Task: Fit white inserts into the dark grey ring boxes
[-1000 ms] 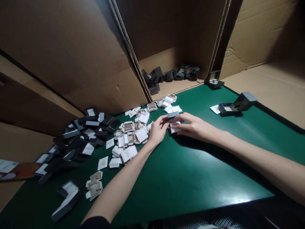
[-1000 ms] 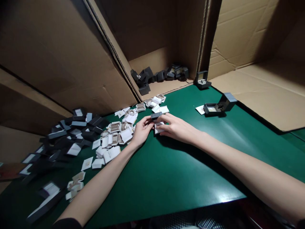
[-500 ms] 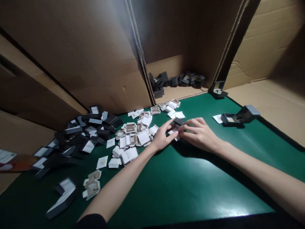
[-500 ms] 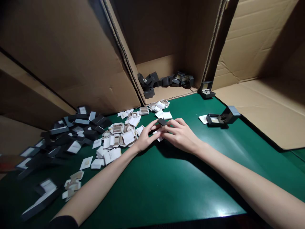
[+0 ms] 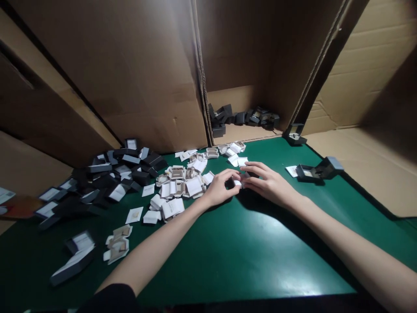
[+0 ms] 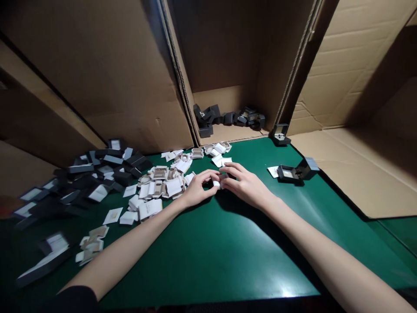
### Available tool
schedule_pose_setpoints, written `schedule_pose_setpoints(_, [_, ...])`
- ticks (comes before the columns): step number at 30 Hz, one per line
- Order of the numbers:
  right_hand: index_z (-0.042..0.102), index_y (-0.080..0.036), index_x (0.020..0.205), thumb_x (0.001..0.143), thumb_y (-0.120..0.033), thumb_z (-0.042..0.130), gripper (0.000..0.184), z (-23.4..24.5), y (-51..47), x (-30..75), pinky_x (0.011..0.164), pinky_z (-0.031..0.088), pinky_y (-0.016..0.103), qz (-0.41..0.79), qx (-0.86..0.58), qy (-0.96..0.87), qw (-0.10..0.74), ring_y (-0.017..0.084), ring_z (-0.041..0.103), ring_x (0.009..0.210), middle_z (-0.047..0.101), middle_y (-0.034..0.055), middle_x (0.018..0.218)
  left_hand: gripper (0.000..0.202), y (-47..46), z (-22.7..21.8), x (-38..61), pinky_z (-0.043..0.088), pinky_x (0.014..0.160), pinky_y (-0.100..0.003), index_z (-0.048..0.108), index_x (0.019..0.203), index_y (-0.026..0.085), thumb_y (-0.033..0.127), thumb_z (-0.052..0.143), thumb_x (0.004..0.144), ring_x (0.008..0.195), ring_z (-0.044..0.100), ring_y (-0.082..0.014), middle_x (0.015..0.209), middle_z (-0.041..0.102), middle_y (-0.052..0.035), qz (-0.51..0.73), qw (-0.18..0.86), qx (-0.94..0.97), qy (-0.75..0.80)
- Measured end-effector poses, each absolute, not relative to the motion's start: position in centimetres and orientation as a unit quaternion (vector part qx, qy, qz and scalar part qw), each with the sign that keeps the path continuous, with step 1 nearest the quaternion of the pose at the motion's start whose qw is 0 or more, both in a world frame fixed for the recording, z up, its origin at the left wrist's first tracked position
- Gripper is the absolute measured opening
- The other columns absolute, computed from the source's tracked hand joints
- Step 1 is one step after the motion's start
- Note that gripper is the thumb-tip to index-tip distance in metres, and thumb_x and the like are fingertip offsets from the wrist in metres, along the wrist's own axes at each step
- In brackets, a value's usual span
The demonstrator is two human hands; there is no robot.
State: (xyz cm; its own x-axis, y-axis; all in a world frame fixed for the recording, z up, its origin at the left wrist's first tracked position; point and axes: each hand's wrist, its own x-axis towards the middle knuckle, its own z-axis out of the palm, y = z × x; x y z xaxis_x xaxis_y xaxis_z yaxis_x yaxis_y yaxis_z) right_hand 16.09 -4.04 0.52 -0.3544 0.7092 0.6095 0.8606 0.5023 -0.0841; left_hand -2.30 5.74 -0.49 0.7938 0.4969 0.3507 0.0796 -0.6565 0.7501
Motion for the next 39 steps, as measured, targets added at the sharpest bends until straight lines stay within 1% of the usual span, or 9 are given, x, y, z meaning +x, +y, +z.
schedule_pose_setpoints(7, [0.064,-0.018,0.084,0.09,-0.018,0.051,0.014,0.6,-4.0,15.5,0.09,0.054,0.04,-0.137,-0.499,-0.805,0.29,0.026,0.048,0.119,0.063,0.0096,0.109,0.011,5.4,-0.2,-2.2,0.046,0.084,-0.028,0.054,0.09,0.018,0.019,0.057,0.079,0.092,0.06,-0.0171,0.097,0.063,-0.0025,0.278,0.343,0.879,0.18])
schedule_pose_setpoints(14, [0.062,-0.019,0.086,0.09,-0.017,0.05,0.013,0.5,-3.8,15.6,0.093,0.053,0.044,-0.126,-0.484,-0.813,0.298,0.026,0.046,0.121,0.063,0.0089,0.106,0.009,5.2,-0.3,-2.3,0.044,0.078,-0.026,0.053,0.093,0.02,0.019,0.05,0.085,0.083,0.059,-0.0156,0.09,0.061,-0.0012,0.259,0.281,0.909,0.167])
schedule_pose_setpoints(18, [0.062,-0.019,0.086,0.089,-0.016,0.05,0.013,0.4,-3.6,15.7,0.094,0.052,0.046,-0.116,-0.48,-0.816,0.3,0.027,0.045,0.124,0.062,0.0105,0.109,0.007,5.2,-0.1,-2.2,0.044,0.084,-0.028,0.054,0.085,0.018,0.017,0.048,0.087,0.091,0.06,-0.0173,0.095,0.062,-0.0037,0.271,0.29,0.907,0.142])
schedule_pose_setpoints(21, [0.062,-0.019,0.084,0.088,-0.014,0.051,0.013,0.3,-3.6,15.8,0.094,0.053,0.046,-0.103,-0.477,-0.817,0.308,0.027,0.044,0.127,0.061,0.0108,0.112,0.014,5.3,0.2,-2.2,0.045,0.084,-0.028,0.054,0.076,0.018,0.016,0.048,0.088,0.093,0.061,-0.0179,0.095,0.063,-0.0041,0.269,0.312,0.902,0.13])
schedule_pose_setpoints(24, [0.062,-0.019,0.082,0.087,-0.013,0.052,0.013,0.0,-3.7,16.0,0.095,0.053,0.045,-0.087,-0.472,-0.816,0.321,0.025,0.042,0.13,0.06,0.0106,0.12,0.015,5.4,0.0,-2.3,0.047,0.082,-0.029,0.057,0.075,0.018,0.02,0.053,0.089,0.092,0.063,-0.0183,0.095,0.065,-0.004,0.267,0.33,0.896,0.132])
schedule_pose_setpoints(26, [0.063,-0.019,0.081,0.087,-0.013,0.054,0.012,-0.1,-3.7,16.2,0.098,0.05,0.047,-0.094,-0.468,-0.815,0.329,0.025,0.041,0.132,0.057,0.0107,0.127,0.013,5.4,-0.3,-2.4,0.049,0.085,-0.03,0.061,0.076,0.018,0.023,0.057,0.087,0.1,0.063,-0.0203,0.099,0.067,-0.005,0.272,0.33,0.894,0.134])
schedule_pose_setpoints(29, [0.064,-0.019,0.081,0.085,-0.015,0.057,0.009,-0.2,-3.6,16.7,0.102,0.043,0.054,-0.124,-0.477,-0.806,0.33,0.028,0.037,0.134,0.049,0.0108,0.138,0.014,5.2,-0.8,-2.5,0.049,0.093,-0.035,0.066,0.08,0.018,0.025,0.057,0.088,0.111,0.059,-0.023,0.11,0.065,-0.0087,0.285,0.29,0.903,0.141])
schedule_pose_setpoints(34, [0.068,-0.021,0.091,0.082,-0.022,0.062,0.01,-0.1,-3.6,17.6,0.099,0.042,0.058,-0.116,-0.512,-0.785,0.328,0.034,0.032,0.136,0.041,0.0111,0.145,0.023,4.6,-1.1,-2.6,0.048,0.098,-0.041,0.066,0.105,0.018,0.016,0.051,0.089,0.124,0.048,-0.0251,0.134,0.049,-0.0143,0.279,0.152,0.939,0.134])
schedule_pose_setpoints(39, [0.067,-0.023,0.094,0.083,-0.024,0.061,0.013,-0.9,-3.4,17.4,0.095,0.044,0.057,-0.11,-0.55,-0.747,0.357,0.033,0.042,0.129,0.049,0.0108,0.137,0.034,4.1,-0.6,-2.7,0.056,0.082,-0.037,0.06,0.117,0.023,0.012,0.051,0.086,0.107,0.053,-0.023,0.121,0.051,-0.0118,0.232,0.071,0.961,0.134])
